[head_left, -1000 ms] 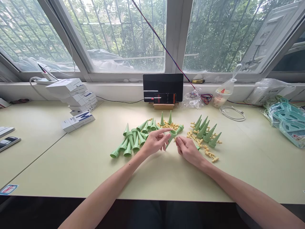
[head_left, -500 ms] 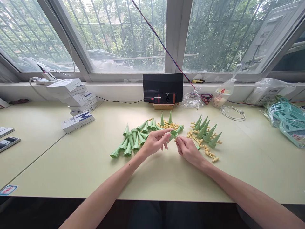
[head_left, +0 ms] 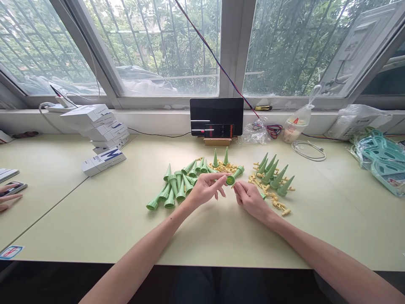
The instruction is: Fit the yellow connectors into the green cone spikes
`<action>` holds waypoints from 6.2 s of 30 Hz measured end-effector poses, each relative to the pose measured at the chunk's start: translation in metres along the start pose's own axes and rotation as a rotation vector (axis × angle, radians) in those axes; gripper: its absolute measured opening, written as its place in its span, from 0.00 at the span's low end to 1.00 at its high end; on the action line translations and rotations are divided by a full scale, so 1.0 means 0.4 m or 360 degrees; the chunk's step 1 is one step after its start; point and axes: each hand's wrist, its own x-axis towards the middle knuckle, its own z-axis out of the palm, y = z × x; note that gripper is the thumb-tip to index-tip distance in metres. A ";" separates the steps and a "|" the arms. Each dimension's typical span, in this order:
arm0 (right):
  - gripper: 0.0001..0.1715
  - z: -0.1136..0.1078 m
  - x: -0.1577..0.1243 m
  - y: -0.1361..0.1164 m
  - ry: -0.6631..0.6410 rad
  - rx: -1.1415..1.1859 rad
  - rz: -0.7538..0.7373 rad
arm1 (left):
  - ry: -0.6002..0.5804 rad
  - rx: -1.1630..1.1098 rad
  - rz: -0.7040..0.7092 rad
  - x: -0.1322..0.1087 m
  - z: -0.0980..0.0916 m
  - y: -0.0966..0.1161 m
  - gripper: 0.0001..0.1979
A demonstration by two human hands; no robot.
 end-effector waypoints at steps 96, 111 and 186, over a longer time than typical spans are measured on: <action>0.22 0.000 0.001 -0.016 0.0083 -0.0075 -0.0040 | -0.0056 0.0070 -0.0043 0.003 -0.003 -0.018 0.14; 0.28 -0.005 0.005 -0.035 -0.0246 0.0925 0.0418 | 0.0037 0.0153 0.0161 0.003 0.005 -0.033 0.10; 0.18 -0.001 0.001 -0.034 0.0225 0.0149 0.0002 | 0.0143 0.0359 -0.0399 -0.002 -0.005 -0.029 0.16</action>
